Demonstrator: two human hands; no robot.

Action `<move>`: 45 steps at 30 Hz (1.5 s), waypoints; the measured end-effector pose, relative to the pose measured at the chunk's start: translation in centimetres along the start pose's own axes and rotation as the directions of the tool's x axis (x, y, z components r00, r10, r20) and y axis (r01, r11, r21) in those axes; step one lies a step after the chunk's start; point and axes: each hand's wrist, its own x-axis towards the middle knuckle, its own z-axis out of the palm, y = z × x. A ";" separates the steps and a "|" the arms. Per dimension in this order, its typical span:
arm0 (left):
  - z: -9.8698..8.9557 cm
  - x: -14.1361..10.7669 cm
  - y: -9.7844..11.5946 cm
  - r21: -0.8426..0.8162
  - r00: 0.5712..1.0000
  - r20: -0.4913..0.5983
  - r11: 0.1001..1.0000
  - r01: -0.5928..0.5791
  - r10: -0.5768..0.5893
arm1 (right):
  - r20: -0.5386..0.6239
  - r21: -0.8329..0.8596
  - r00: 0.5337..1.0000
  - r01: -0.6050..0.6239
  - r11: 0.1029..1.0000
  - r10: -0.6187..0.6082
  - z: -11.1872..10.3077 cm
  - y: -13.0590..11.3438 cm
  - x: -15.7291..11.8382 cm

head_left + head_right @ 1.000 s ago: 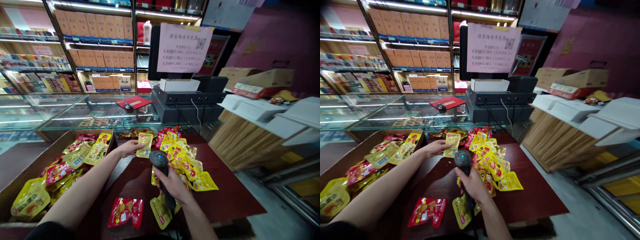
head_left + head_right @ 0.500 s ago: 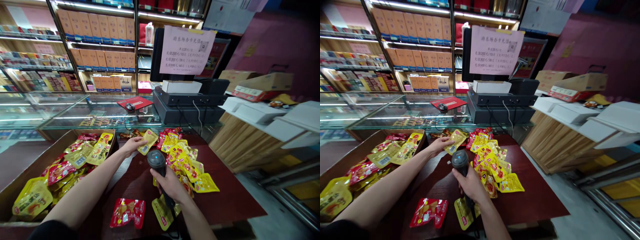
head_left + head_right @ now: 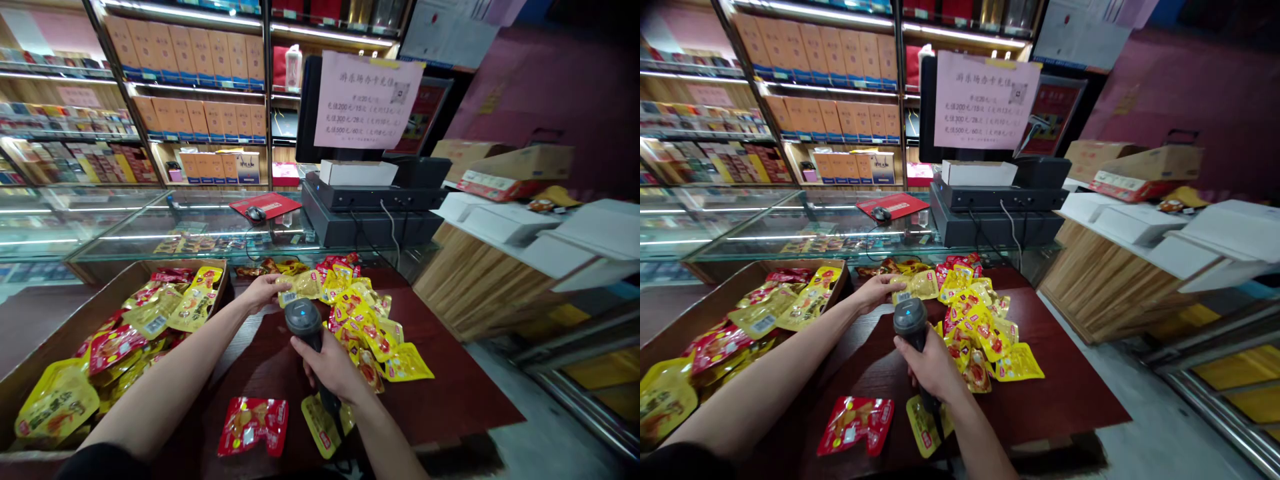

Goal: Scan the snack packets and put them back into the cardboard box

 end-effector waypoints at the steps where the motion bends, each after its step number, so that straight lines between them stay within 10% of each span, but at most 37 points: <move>1: 0.0 0.0 0.0 0.006 1.000 -0.004 1.000 0.008 -0.008 | 0.001 0.000 1.000 0.001 1.000 -0.001 0.0 0.0 0.0; 24: -0.4 0.6 -0.4 -0.016 1.000 -0.015 1.000 -0.026 0.026 | -0.008 0.050 0.999 -0.050 0.997 0.051 0.1 -0.5 -0.1; 34: -0.5 -1.2 2.9 -0.097 0.990 -0.123 0.993 -0.075 0.062 | 0.000 0.071 0.999 -0.045 0.996 0.045 -0.7 -1.0 -0.4; 40: -5.4 -6.5 8.1 -0.003 0.936 -0.305 0.983 -0.184 0.174 | 0.061 0.087 0.997 -0.044 0.995 0.039 -1.1 -2.7 0.1; 45: -11.8 -14.2 11.2 0.198 0.792 -0.541 0.958 -0.209 0.284 | 0.130 0.099 0.991 -0.025 0.995 0.012 -0.3 -3.6 1.0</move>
